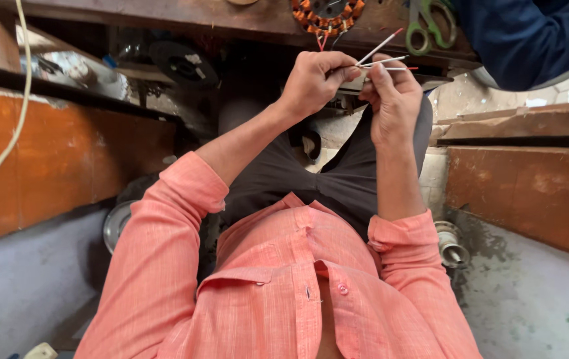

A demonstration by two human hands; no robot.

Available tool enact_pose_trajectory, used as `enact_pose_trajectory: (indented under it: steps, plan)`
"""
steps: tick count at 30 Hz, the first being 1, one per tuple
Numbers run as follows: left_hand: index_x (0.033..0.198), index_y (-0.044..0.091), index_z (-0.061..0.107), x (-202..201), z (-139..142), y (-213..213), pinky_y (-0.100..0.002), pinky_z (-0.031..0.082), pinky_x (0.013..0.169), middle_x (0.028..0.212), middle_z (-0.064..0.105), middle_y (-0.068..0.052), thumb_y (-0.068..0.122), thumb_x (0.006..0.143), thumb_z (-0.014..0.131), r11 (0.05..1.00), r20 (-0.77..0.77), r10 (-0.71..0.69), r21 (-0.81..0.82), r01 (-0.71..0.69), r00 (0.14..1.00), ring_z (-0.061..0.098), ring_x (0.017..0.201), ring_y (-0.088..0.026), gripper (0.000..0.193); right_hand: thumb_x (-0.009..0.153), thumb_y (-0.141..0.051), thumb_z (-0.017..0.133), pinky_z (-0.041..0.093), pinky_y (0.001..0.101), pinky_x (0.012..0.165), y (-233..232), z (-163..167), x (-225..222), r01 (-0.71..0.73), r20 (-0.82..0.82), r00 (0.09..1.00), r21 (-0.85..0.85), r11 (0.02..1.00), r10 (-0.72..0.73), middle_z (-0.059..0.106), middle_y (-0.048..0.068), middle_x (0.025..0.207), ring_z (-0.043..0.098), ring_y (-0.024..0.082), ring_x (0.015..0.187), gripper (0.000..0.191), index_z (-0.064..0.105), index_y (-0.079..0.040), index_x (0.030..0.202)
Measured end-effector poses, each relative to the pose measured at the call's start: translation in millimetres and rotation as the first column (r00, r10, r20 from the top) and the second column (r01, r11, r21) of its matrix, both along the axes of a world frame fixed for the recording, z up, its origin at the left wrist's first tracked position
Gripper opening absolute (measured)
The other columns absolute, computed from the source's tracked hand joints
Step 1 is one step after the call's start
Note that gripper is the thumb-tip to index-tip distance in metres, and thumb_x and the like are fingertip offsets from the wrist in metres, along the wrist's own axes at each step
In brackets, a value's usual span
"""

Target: The person sits on the floor and works on a motor stator, stripping red wires and inserting white plastic tubes over them. They use scissors to cut the tubes and continue preparing the wires for connection.

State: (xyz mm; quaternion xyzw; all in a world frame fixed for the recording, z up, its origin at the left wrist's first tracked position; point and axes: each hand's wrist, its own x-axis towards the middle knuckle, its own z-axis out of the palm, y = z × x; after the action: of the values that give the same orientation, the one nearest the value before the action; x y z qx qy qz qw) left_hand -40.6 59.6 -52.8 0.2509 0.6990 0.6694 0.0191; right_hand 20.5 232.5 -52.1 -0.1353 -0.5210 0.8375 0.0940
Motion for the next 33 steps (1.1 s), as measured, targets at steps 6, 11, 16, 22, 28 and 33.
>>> enact_pose_trajectory:
  steps: [6,11,16,22,28,33]
  plan:
    - [0.101,0.003,0.077,2,3,1,-0.028,0.061,0.066,0.086,0.079,-0.009,0.004,0.092,0.075,0.996,-0.119,-0.004,0.083,0.014,0.993,0.080,0.078,-0.015,0.009,0.102,-0.015,0.081,0.047,0.0241,0.060,7,-10,3,0.056,-0.011,0.998,0.194,0.979,-0.055,0.071,0.009,0.083,0.063,0.014,0.065,0.022,0.070,0.003,0.097]
    - [0.094,0.008,0.078,4,7,1,-0.033,0.056,0.060,0.081,0.077,-0.007,0.010,0.089,0.077,0.999,-0.141,0.020,-0.037,-0.025,0.990,0.076,0.069,-0.022,0.006,0.097,-0.017,0.082,0.050,0.0238,0.062,2,7,0,0.032,-0.024,0.999,0.267,0.963,-0.027,0.073,0.008,0.085,0.065,0.012,0.067,0.024,0.071,0.003,0.108]
    - [0.093,0.012,0.077,2,12,-4,-0.040,0.055,0.064,0.084,0.076,-0.005,0.016,0.089,0.075,0.991,-0.225,0.027,-0.121,-0.056,0.974,0.073,0.076,-0.028,0.007,0.101,-0.017,0.077,0.053,0.0241,0.068,-11,30,-3,-0.006,-0.042,0.999,0.467,0.884,0.029,0.072,0.005,0.087,0.067,0.011,0.073,0.025,0.074,0.004,0.114]
    - [0.105,0.008,0.075,7,17,-7,-0.042,0.054,0.068,0.094,0.074,-0.009,0.024,0.087,0.080,0.986,-0.345,0.038,-0.141,-0.092,0.938,0.071,0.083,-0.032,0.024,0.105,-0.017,0.075,0.051,0.0238,0.068,-1,44,-2,-0.062,0.016,0.998,0.520,0.852,0.062,0.069,0.003,0.085,0.062,0.010,0.072,0.020,0.076,0.003,0.107]
    - [0.105,0.008,0.075,1,15,-18,-0.039,0.057,0.073,0.099,0.075,-0.007,0.014,0.095,0.079,0.997,-0.340,0.006,-0.067,-0.031,0.940,0.073,0.087,-0.029,0.013,0.102,-0.011,0.076,0.051,0.0242,0.067,1,53,-4,-0.076,-0.027,0.995,0.390,0.917,0.094,0.070,0.005,0.084,0.063,0.011,0.070,0.016,0.074,0.002,0.110]
    - [0.098,0.006,0.076,-1,13,-14,-0.038,0.057,0.070,0.091,0.074,-0.007,0.012,0.091,0.079,0.999,-0.336,0.022,-0.022,-0.031,0.942,0.072,0.082,-0.027,0.010,0.099,-0.011,0.079,0.052,0.0234,0.063,-3,59,-7,-0.037,-0.034,0.998,0.320,0.947,0.051,0.071,0.007,0.083,0.064,0.012,0.068,0.017,0.074,0.003,0.107]
